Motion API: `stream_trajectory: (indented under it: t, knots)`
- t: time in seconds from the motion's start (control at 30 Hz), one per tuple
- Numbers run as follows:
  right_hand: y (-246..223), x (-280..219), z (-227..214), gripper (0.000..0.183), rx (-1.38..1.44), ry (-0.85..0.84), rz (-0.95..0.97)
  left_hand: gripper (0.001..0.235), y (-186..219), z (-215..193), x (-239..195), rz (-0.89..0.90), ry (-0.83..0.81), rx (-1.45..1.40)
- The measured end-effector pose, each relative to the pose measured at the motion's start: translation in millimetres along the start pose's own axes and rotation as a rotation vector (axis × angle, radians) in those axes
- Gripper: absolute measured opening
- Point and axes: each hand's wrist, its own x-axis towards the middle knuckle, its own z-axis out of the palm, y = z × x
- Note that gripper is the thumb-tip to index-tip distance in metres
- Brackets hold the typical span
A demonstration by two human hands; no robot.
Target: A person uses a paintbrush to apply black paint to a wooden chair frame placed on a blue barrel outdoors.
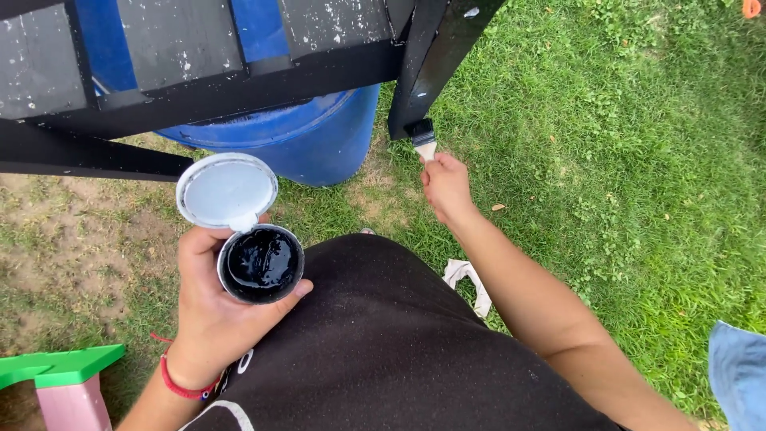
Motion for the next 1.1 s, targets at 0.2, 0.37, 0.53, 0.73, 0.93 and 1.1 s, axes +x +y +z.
stream_trajectory:
  t: [0.2, 0.37, 0.53, 0.73, 0.93, 1.1]
  knots:
    - [-74.5, -72.8, 4.3, 0.025, 0.219, -0.045, -0.312, 0.084, -2.6, -0.1, -6.3, -0.009, -0.004, -0.014]
    - [-89.9, -105.7, -20.0, 0.018, 0.363, -0.173, -0.804, 0.085, -3.0, 1.6, -0.5, -0.003, -0.007, 0.021]
    - [-54.5, -34.5, -3.3, 0.025, 0.372, -0.118, -0.649, 0.085, -1.8, 2.0, 3.2, -0.013, -0.011, 0.004]
    - [-2.7, 12.2, 11.0, 0.024, 0.123, 0.026, -0.277, 0.086, -5.4, -3.2, -3.8, -0.003, -0.027, 0.043]
    - [34.7, 53.7, -1.6, 0.022, -0.051, 0.064, -0.176, 0.085, -1.3, 1.5, 3.2, -0.032, -0.044, 0.001]
    - [34.4, 19.4, -24.3, 0.025, -0.591, 0.212, -0.75, 0.077, 3.8, 4.6, 8.7, 0.017, -0.106, -0.149]
